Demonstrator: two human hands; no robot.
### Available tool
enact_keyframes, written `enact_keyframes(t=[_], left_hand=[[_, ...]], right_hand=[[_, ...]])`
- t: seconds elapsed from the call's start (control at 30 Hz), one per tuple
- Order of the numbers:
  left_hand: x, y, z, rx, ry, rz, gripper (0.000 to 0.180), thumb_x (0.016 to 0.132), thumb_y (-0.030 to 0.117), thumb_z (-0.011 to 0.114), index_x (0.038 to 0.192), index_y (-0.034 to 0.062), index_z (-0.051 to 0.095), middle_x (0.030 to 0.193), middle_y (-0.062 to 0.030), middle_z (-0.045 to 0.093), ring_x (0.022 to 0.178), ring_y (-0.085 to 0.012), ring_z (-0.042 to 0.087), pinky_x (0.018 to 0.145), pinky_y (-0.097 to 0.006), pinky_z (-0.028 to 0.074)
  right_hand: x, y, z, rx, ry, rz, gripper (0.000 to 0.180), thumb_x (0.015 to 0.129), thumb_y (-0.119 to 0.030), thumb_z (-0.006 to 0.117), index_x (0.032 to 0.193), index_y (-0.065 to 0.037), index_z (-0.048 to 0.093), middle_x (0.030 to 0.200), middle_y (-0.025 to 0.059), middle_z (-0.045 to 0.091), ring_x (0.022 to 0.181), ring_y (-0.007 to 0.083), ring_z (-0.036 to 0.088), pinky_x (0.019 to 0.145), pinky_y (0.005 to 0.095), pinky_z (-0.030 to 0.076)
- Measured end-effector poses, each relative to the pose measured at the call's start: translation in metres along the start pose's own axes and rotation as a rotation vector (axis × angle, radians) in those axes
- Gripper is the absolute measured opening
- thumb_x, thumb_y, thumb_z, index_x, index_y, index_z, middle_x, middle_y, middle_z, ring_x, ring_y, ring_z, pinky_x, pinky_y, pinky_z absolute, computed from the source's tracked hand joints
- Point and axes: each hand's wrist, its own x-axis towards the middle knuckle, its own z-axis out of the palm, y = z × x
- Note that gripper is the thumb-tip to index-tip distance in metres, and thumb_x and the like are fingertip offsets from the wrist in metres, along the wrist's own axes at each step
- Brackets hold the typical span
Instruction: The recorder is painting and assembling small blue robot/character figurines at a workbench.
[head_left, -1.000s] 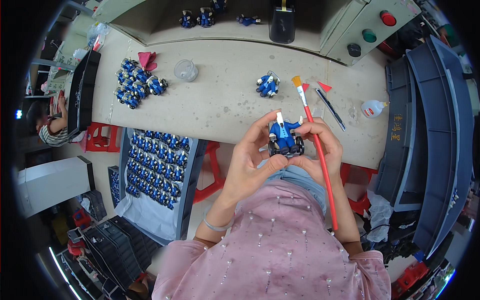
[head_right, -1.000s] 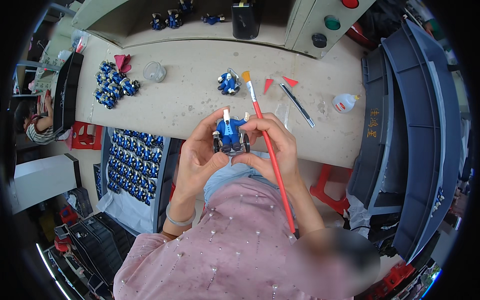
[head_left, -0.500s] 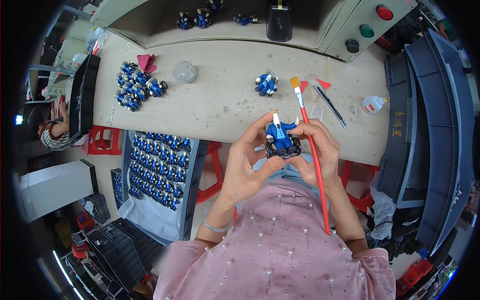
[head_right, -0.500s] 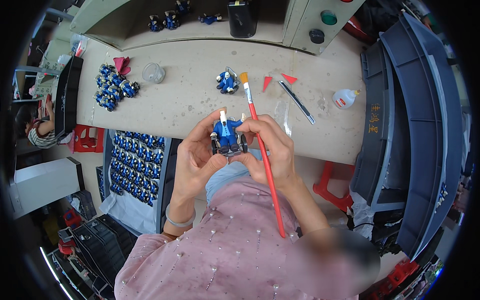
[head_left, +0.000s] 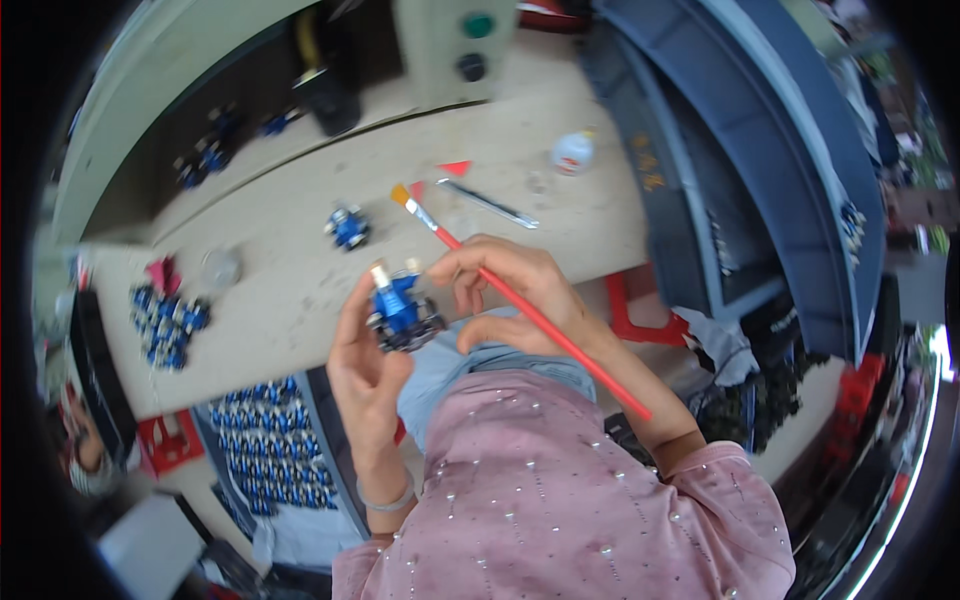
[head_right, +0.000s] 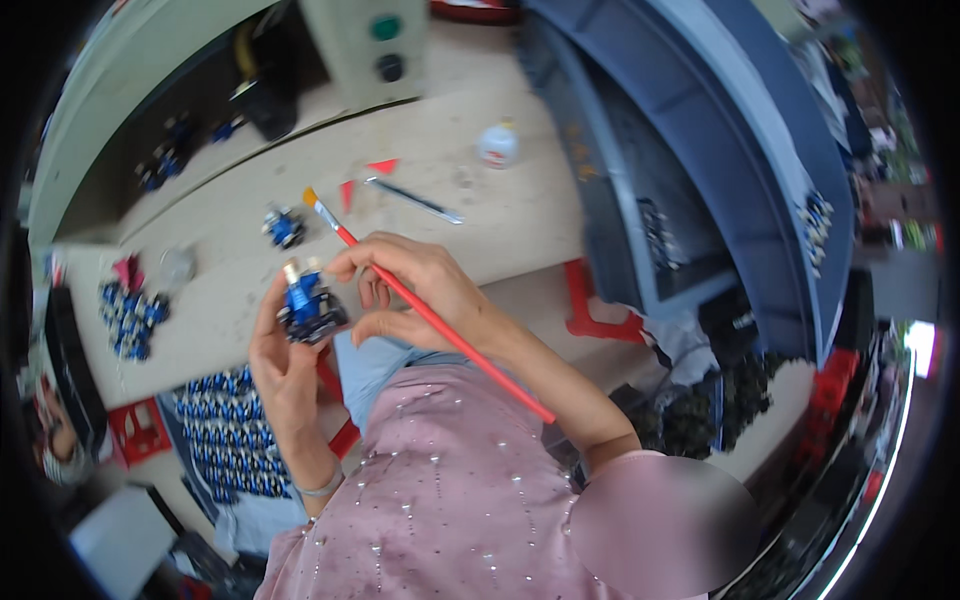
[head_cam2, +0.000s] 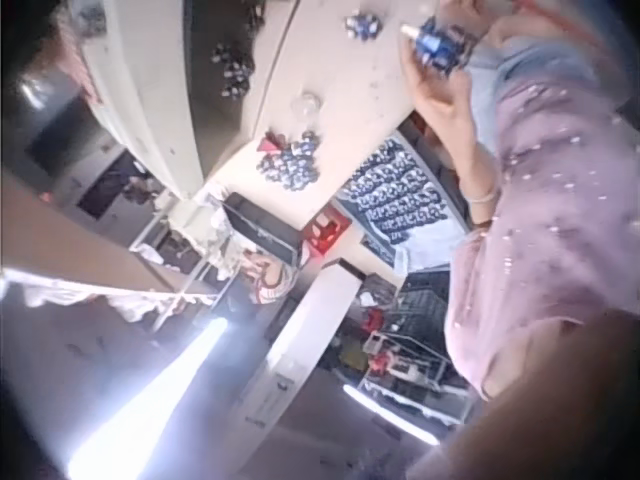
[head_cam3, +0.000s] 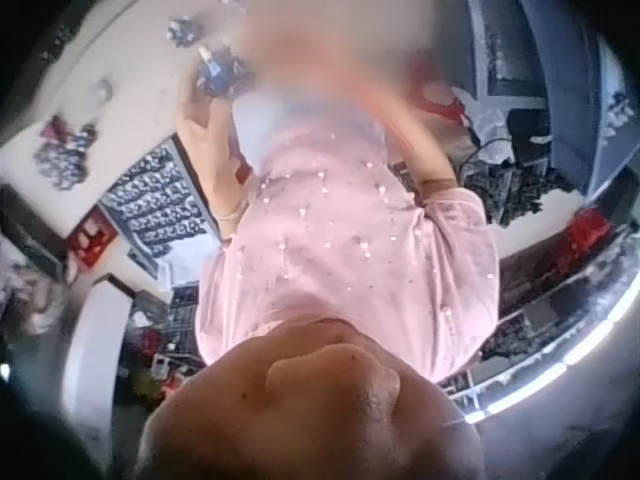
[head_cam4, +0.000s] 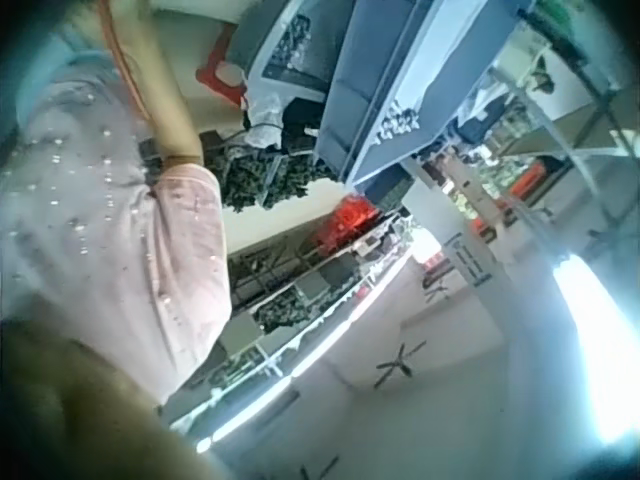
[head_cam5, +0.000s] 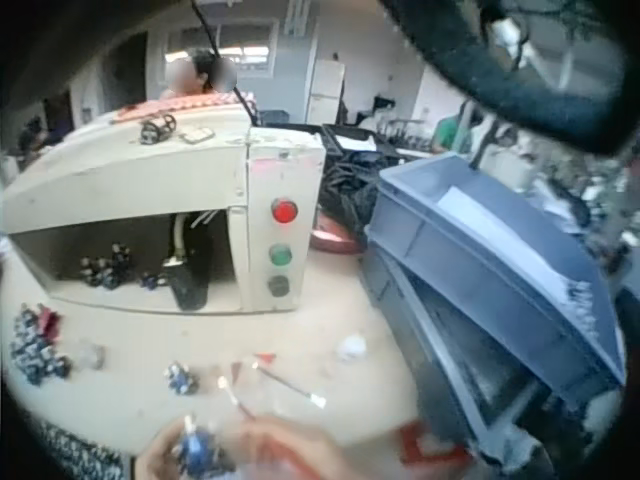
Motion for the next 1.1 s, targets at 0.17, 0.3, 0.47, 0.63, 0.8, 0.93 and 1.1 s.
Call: enact_keyframes(t=[0.17, 0.3, 0.47, 0.63, 0.8, 0.93, 1.1], left_hand=[[0.007, -0.002, 0.004, -0.141, -0.041, 0.051, 0.065, 0.088, 0.015, 0.064, 0.139, -0.0084, 0.032, 0.124, -0.0169, 0.053, 0.104, -0.0220, 0.061, 0.089, -0.045, 0.054], [0.005, 0.005, -0.010, -0.214, 0.068, 0.043, 0.074, 0.085, 0.026, 0.069, 0.139, -0.0085, 0.031, 0.123, -0.0189, 0.053, 0.107, -0.0263, 0.060, 0.091, -0.049, 0.052], [-0.003, -0.002, -0.023, -0.406, 0.125, 0.028, 0.057, 0.091, 0.015, 0.059, 0.139, -0.0050, 0.035, 0.125, -0.0187, 0.053, 0.111, -0.0273, 0.058, 0.093, -0.052, 0.049], [-0.016, -0.002, -0.036, -0.402, 0.196, 0.044, 0.057, 0.093, 0.018, 0.056, 0.139, -0.0069, 0.033, 0.123, -0.0183, 0.056, 0.108, -0.0275, 0.061, 0.092, -0.049, 0.052], [-0.023, -0.003, -0.047, -0.360, 0.271, 0.035, 0.058, 0.094, 0.020, 0.056, 0.140, -0.0071, 0.032, 0.120, -0.0199, 0.057, 0.107, -0.0285, 0.061, 0.092, -0.048, 0.052], [-0.017, -0.014, -0.059, -0.171, 0.319, 0.061, 0.058, 0.088, 0.003, 0.057, 0.140, -0.0077, 0.032, 0.125, -0.0200, 0.053, 0.112, -0.0269, 0.058, 0.094, -0.044, 0.051], [0.027, -0.041, -0.085, 0.637, 0.382, 0.390, 0.068, 0.072, -0.018, 0.055, 0.137, -0.0011, 0.040, 0.128, -0.0157, 0.053, 0.121, -0.0257, 0.052, 0.104, -0.035, 0.039]], right_hand=[[-0.017, -0.006, -0.051, -0.439, 0.167, -0.034, 0.035, 0.076, 0.005, 0.066, 0.109, -0.004, 0.060, 0.096, 0.0105, 0.061, 0.073, 0.0158, 0.058, 0.067, 0.0299, 0.047], [-0.022, -0.003, -0.066, -0.569, 0.330, -0.118, 0.029, 0.079, 0.003, 0.064, 0.107, -0.002, 0.062, 0.094, 0.0131, 0.060, 0.074, 0.0203, 0.057, 0.067, 0.0299, 0.047], [-0.009, 0.015, -0.053, -0.633, 0.131, -0.175, 0.025, 0.080, -0.005, 0.065, 0.105, -0.002, 0.063, 0.096, 0.0132, 0.061, 0.078, 0.0291, 0.058, 0.069, 0.0350, 0.047], [0.029, 0.047, -0.035, -1.135, -0.064, -0.211, 0.036, 0.076, 0.000, 0.062, 0.111, -0.003, 0.057, 0.104, 0.0131, 0.059, 0.091, 0.0298, 0.058, 0.075, 0.0401, 0.047], [0.068, 0.061, -0.029, -1.308, -0.119, -0.207, 0.039, 0.078, 0.000, 0.056, 0.117, -0.003, 0.056, 0.109, 0.0145, 0.058, 0.096, 0.0301, 0.057, 0.079, 0.0393, 0.047], [0.077, 0.052, 0.005, -1.165, -0.048, -0.317, 0.051, 0.076, 0.001, 0.058, 0.126, -0.003, 0.051, 0.114, 0.0189, 0.056, 0.102, 0.0337, 0.056, 0.087, 0.0397, 0.045], [0.088, 0.059, 0.074, -0.677, -0.012, -0.243, 0.065, 0.072, -0.004, 0.071, 0.132, -0.002, 0.045, 0.118, 0.0224, 0.054, 0.108, 0.0377, 0.054, 0.091, 0.0421, 0.045]])
